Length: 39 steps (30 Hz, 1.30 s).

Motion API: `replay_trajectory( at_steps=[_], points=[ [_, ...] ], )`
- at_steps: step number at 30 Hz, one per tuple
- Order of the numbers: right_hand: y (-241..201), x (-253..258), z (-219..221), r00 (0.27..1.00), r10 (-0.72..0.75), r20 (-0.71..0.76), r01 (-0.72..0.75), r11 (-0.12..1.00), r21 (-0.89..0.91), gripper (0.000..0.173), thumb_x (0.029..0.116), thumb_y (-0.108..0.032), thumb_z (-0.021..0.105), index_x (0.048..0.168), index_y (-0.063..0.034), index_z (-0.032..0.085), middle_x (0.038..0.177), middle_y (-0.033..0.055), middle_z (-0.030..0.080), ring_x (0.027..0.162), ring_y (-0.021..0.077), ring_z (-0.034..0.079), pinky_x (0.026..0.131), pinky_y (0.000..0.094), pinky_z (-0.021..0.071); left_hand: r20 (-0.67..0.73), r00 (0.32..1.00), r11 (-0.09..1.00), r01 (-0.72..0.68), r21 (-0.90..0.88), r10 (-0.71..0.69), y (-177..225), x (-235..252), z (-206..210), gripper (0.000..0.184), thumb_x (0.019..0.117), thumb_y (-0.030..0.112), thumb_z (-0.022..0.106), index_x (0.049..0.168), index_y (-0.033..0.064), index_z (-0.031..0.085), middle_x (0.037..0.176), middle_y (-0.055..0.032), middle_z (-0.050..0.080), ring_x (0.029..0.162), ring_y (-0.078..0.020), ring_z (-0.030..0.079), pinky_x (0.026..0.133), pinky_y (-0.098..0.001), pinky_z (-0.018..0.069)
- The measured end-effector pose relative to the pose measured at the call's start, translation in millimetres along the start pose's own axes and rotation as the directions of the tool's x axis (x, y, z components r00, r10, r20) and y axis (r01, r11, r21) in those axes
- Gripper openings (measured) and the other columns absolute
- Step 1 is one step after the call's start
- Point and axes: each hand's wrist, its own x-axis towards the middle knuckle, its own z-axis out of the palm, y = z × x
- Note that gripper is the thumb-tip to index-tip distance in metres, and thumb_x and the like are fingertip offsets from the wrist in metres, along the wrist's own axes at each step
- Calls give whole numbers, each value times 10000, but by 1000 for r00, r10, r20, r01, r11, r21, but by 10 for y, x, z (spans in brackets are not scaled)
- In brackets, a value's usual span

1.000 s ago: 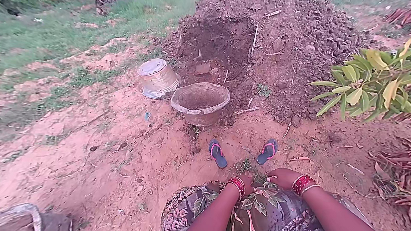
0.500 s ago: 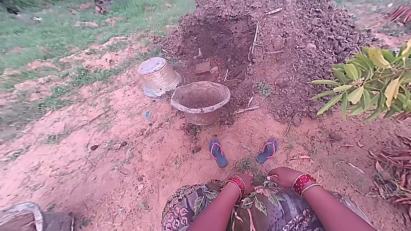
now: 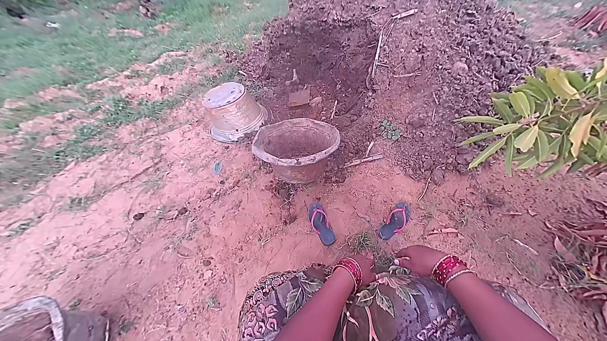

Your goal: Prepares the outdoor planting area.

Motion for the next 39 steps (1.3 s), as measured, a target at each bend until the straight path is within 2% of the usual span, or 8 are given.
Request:
replay_trajectory(
  at_steps=[9,17,24,28,30,33,36,39],
  points=[
    [-8,-8,-6,1000,-4,2,4,1000,-1,520,1131,-399,393,1464,-34,555,1368,275,616,1240,427,622,1066,606,444,0,1000,1000,-1,2,1,-2,4,2,607,1110,415,462,1613,87,369,1588,-241,455,1500,-396,415,1222,-622,305],
    [9,-6,-3,1000,0,0,0,1000,-2,521,1129,-403,397,1458,-34,561,1342,277,629,1206,429,636,1049,608,452,6,1000,1000,-9,-3,9,15,-15,-12,611,1111,409,463,1615,79,361,1590,-247,450,1499,-406,412,1220,-626,306],
    [-38,-87,-20,999,-34,-9,34,999,-23,515,1135,-364,382,1429,13,571,1351,306,614,1277,459,588,1075,646,411,0,1000,1000,-9,24,9,-25,65,17,602,1115,410,453,1630,119,345,1616,-230,422,1514,-389,397,1236,-595,297],
    [-30,-110,-13,1000,-18,-24,18,1000,-3,532,1133,-388,385,1411,20,583,1350,314,611,1283,468,580,1069,665,409,-8,1000,1000,-16,15,16,-51,147,37,586,1110,384,479,1609,93,381,1588,-244,454,1497,-391,422,1237,-578,304],
    [-44,-127,-17,999,-6,-31,7,1000,12,583,1141,-413,326,1373,51,592,1307,329,621,1235,476,603,1041,664,425,-11,1000,1000,-3,12,3,-37,124,32,602,1110,385,481,1626,106,348,1583,-255,454,1490,-401,429,1233,-576,311],
    [-82,-146,-14,999,14,-39,-13,999,50,646,1150,-419,245,1335,97,587,1284,346,618,1215,485,607,1026,656,431,-33,999,999,30,18,-29,10,68,31,684,1103,366,504,1665,102,216,1564,-296,453,1456,-442,461,1211,-587,342],
    [-105,-141,-1,999,10,-31,-9,1000,25,619,1153,-388,253,1322,106,585,1295,350,609,1232,488,595,1029,663,422,-53,998,999,46,17,-45,36,52,46,749,1093,363,528,1681,121,133,1555,-303,460,1433,-456,483,1197,-599,359],
    [-82,-90,22,1000,-16,-10,16,999,-38,548,1146,-362,328,1345,73,594,1310,334,613,1238,481,597,1025,667,428,-44,998,999,42,7,-42,19,49,39,727,1096,373,520,1677,120,162,1571,-291,447,1440,-450,478,1203,-592,355]
  ],
)
